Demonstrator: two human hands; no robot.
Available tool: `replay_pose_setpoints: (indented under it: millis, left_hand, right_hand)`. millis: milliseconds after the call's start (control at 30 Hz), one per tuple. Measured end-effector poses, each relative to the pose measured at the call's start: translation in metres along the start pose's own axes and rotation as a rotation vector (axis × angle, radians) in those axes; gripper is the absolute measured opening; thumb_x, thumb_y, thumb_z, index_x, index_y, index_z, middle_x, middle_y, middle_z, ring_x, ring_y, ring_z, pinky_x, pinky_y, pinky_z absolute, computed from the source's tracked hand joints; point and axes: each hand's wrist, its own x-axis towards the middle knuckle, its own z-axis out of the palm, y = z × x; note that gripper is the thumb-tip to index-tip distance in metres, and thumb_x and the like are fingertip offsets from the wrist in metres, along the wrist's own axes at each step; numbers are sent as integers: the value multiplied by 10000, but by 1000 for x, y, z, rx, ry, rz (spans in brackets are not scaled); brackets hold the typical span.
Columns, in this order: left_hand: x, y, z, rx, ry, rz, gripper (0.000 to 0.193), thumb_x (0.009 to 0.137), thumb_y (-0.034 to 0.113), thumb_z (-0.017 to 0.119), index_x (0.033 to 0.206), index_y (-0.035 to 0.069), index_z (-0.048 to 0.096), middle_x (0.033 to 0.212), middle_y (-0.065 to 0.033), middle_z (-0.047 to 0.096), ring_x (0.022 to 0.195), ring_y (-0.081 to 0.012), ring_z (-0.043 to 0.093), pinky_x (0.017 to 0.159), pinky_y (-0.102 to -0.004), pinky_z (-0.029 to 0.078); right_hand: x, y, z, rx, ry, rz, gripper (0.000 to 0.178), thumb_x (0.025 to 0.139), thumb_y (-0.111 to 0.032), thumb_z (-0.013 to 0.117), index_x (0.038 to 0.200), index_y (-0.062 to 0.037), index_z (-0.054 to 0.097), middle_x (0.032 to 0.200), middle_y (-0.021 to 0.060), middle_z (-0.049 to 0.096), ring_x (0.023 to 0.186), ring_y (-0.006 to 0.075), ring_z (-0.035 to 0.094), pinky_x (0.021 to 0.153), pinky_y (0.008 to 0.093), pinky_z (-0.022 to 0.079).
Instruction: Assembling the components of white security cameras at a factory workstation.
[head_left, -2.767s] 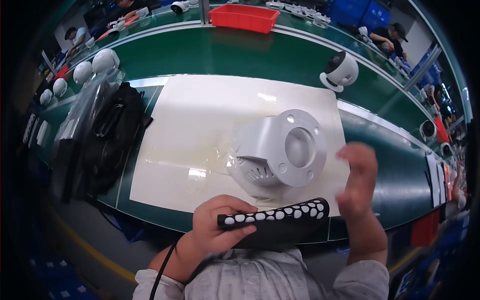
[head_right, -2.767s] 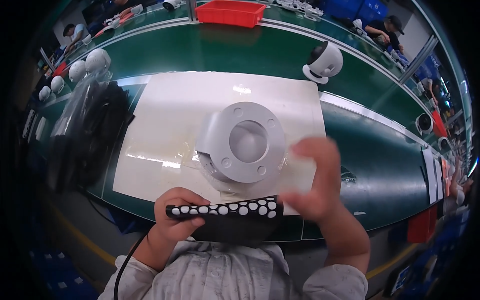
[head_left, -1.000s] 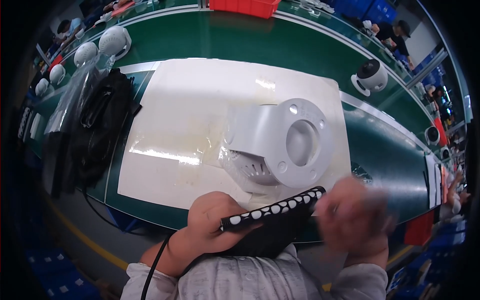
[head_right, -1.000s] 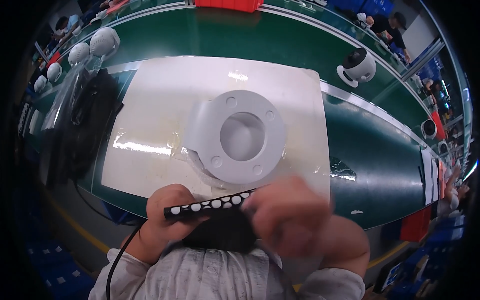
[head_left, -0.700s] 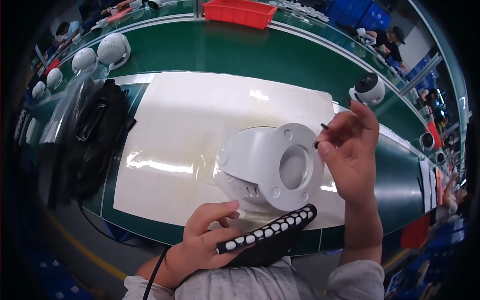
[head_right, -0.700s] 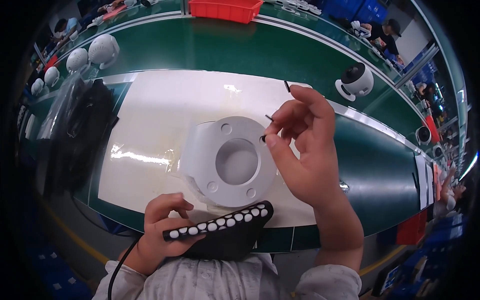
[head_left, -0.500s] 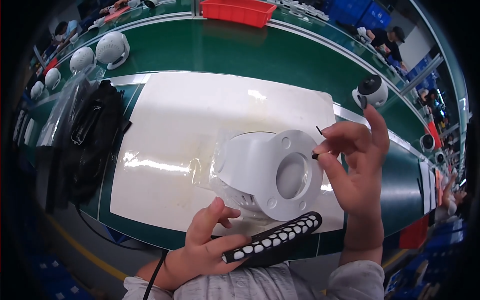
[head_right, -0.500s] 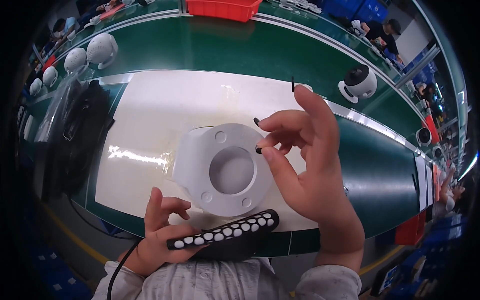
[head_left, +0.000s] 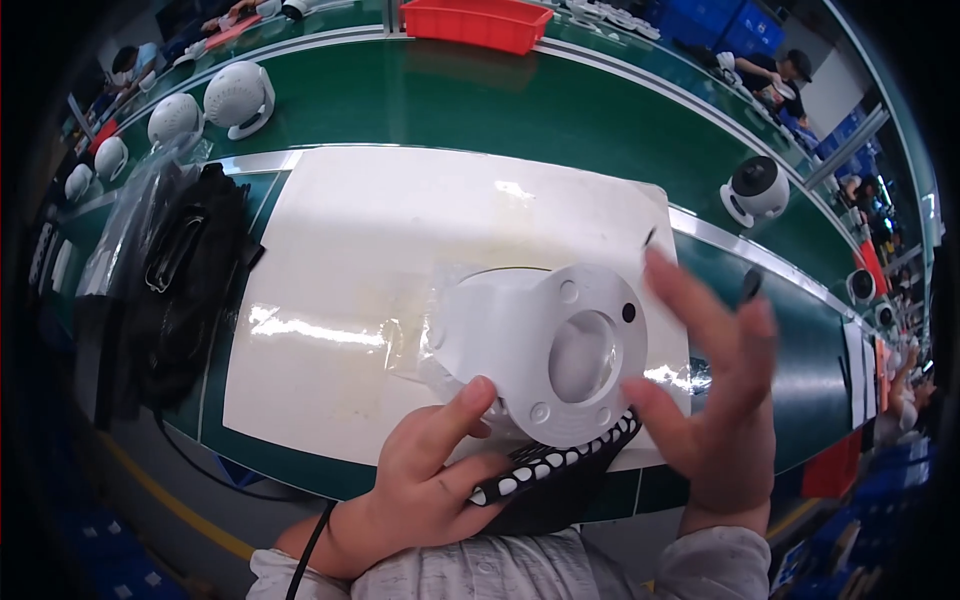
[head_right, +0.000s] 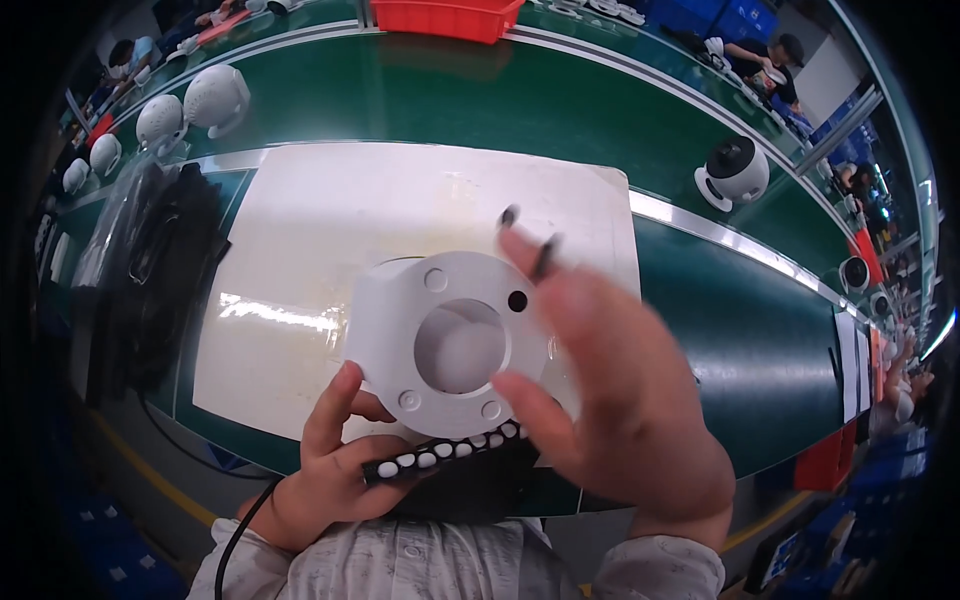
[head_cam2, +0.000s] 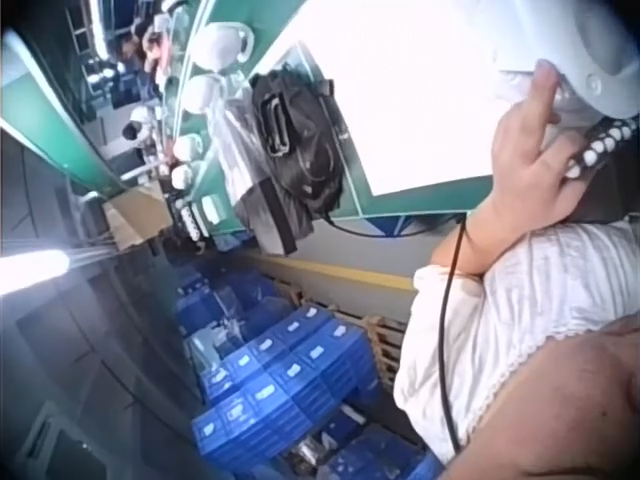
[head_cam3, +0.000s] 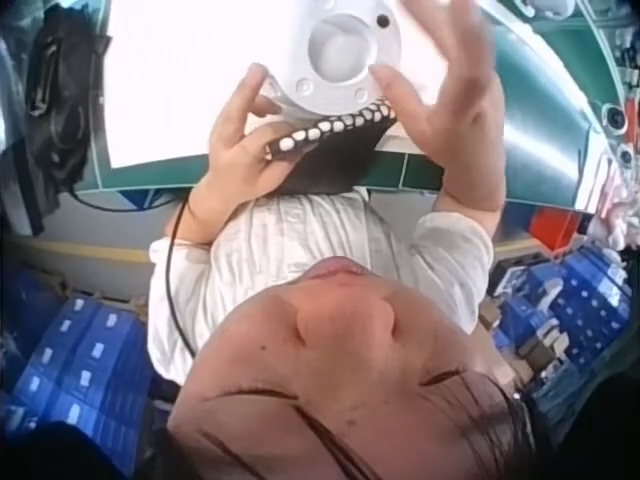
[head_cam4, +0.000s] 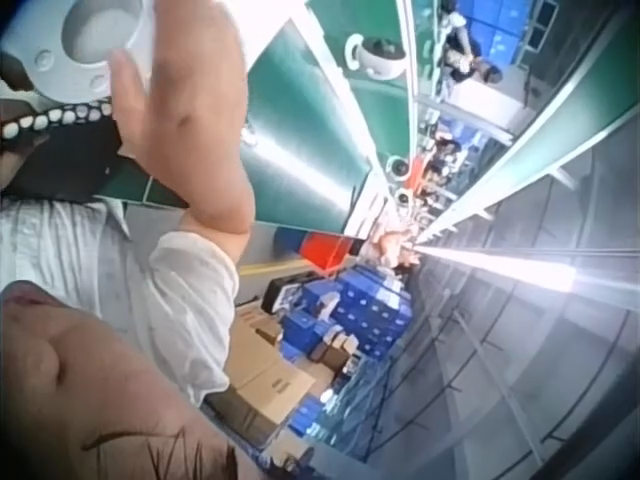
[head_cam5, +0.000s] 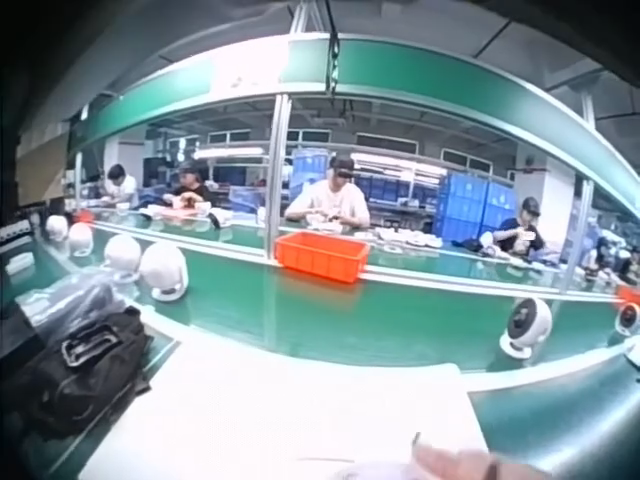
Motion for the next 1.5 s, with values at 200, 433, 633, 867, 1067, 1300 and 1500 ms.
replay_pose_setpoints:
  millis: [200, 433, 633, 867, 1067, 1300, 1500]
  left_hand:
    - [-3, -4, 6, -16, 37, 33, 156, 568, 107, 679, 691, 58, 596, 1239, -191, 414, 688, -217, 559, 585, -289, 441]
    - [-2, -2, -6, 23, -156, 12, 224, 606, 85, 740, 796, 40, 629, 1321, -177, 259, 822, -240, 591, 714, -295, 482]
    - [1, 1, 3, -31, 25, 22, 153, 584, 118, 673, 692, 45, 594, 1238, -183, 422, 658, -205, 558, 584, -293, 434]
    - [3, 0, 1, -44, 12, 15, 165, 557, 96, 650, 700, 41, 587, 1250, -186, 408, 662, -207, 562, 591, -304, 429]
    - [5, -1, 1, -107, 23, 8, 196, 518, 47, 628, 704, 25, 570, 1253, -190, 405, 647, -218, 548, 586, -310, 426]
    - [6, 1, 1, -128, 48, -4, 180, 557, 53, 647, 712, 11, 565, 1249, -181, 415, 637, -218, 543, 595, -308, 425]
    - [6, 1, -2, -120, 52, -10, 166, 587, 70, 656, 713, 9, 568, 1246, -175, 423, 649, -212, 549, 601, -301, 424]
  right_hand:
    - [32, 13, 23, 504, 70, 143, 691, 722, 27, 546, 1287, -19, 151, 802, 55, 491, 888, 170, 486, 901, 352, 323]
    - [43, -3, 17, 503, -18, 376, 577, 731, 5, 504, 1260, 18, 276, 768, 30, 541, 885, 151, 529, 921, 295, 303]
    - [30, -14, -2, -73, -130, 13, 441, 721, -25, 532, 1149, 1, 431, 907, 90, 605, 1031, 249, 523, 974, 445, 245]
    - [17, -11, 14, 108, -77, 44, 93, 690, -92, 623, 700, -58, 537, 1242, 186, 414, 1264, 363, 215, 1003, 473, 182]
    - [22, -25, 11, 71, -268, 141, 113, 709, -148, 595, 682, -53, 540, 1254, 168, 423, 1249, 367, 251, 1002, 468, 174]
    - [-8, -36, 7, -398, -330, -147, 204, 824, -267, 502, 871, -108, 621, 1212, 92, 471, 1167, 318, 390, 978, 484, 175]
    - [-10, -42, 17, -305, -105, -52, 175, 776, -265, 552, 852, -129, 633, 1084, 42, 563, 1116, 272, 451, 971, 460, 192]
